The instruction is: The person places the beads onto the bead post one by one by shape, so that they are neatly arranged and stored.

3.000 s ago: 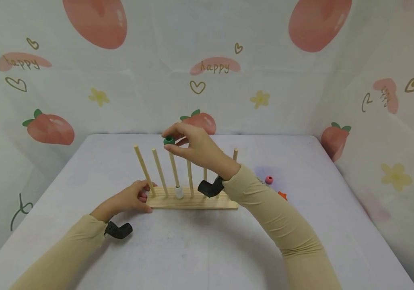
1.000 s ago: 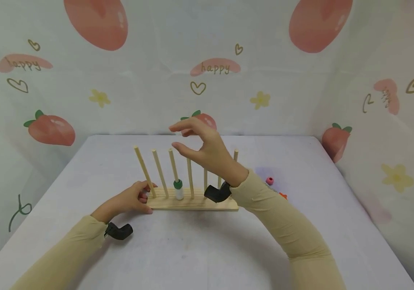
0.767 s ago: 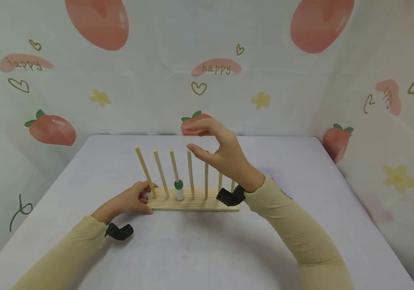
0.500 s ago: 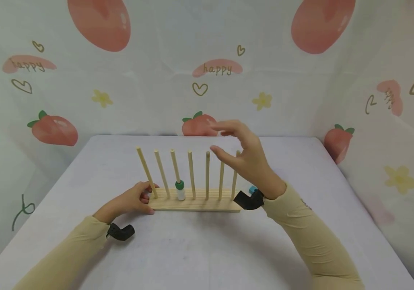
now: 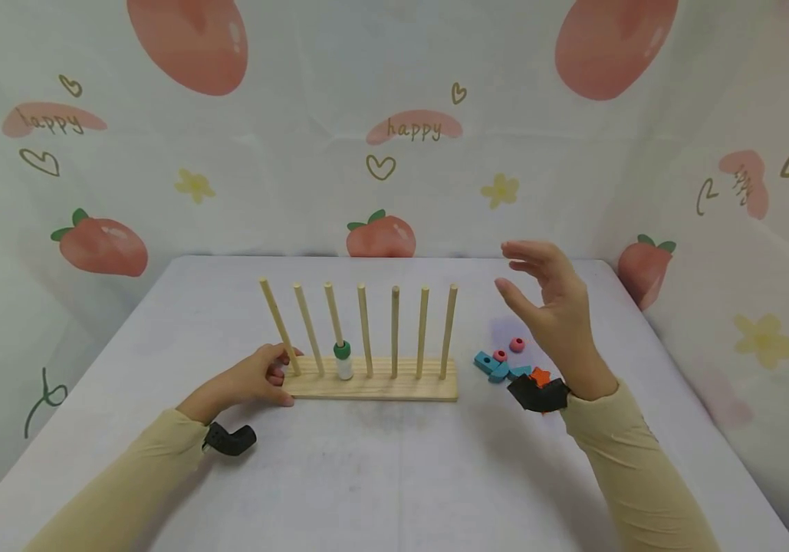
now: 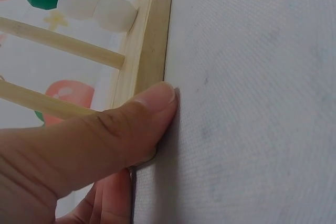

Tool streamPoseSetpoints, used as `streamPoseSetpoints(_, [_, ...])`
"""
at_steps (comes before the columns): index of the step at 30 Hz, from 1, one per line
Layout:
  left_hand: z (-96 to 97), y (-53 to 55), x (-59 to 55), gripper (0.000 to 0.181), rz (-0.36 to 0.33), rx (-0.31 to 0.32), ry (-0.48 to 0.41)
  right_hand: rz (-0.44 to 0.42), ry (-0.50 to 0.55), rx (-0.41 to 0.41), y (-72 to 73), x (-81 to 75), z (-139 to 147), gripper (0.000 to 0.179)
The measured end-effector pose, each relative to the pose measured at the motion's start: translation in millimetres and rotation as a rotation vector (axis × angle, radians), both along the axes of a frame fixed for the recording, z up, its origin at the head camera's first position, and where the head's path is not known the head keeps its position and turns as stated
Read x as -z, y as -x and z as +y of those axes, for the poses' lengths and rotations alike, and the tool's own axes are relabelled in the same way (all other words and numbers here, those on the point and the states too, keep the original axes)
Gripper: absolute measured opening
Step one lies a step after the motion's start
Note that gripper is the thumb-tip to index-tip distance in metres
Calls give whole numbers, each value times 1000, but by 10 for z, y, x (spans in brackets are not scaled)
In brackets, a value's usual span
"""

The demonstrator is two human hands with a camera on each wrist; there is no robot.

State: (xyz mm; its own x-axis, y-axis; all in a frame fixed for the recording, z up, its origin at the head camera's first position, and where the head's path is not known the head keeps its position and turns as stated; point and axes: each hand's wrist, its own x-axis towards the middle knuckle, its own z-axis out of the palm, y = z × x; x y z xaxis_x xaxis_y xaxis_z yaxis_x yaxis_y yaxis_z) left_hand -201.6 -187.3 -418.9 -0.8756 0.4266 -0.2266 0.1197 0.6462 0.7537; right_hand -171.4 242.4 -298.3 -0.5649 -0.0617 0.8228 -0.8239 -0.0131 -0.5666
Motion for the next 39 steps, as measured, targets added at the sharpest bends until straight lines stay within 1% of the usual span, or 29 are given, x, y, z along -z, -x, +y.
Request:
streamPoseSetpoints(3, [1,-1,5,71,5,-4,-6,-41,3,16,-18,101,127,41])
streamPoseSetpoints(7, [0,0,10,72,4,-6,-8,-120,-44,105,-26,270,280,43])
streamPoseSetpoints(13, [0,6,24,71,1,-6,-14,-265,-230,314,-68,520,473,45])
streamPoseSetpoints(16, [-4,7,28,71,8,-2,-16,-356,-340,383,-108,648,555,43])
streamPoseSetpoints(18, [-6,4,28,71,7,-5,-14,-422,-423,408,-137,739,610,41])
streamPoseSetpoints(21, [-9,-5,20,71,1,-12,-10,-528,-555,416,-186,866,685,42])
streamPoseSetpoints(23, [-6,-7,11,71,0,-9,-8,-601,-640,402,-217,935,734,45])
streamPoseSetpoints(26, [0,-6,10,71,-1,-8,-11,-705,-749,356,-260,1012,803,52])
streamPoseSetpoints(28, [1,-2,15,72,-2,-6,-13,-756,-791,323,-286,1049,846,55])
streamPoseSetpoints(31, [-5,3,36,73,-5,-12,-17,-809,-823,265,-323,1090,899,56])
streamPoseSetpoints(35, [-25,14,56,74,3,-6,-23,-866,-825,225,-360,1139,929,55])
streamPoseSetpoints(39, [-36,25,63,75,6,-5,-20,-896,-839,239,-376,1154,933,52])
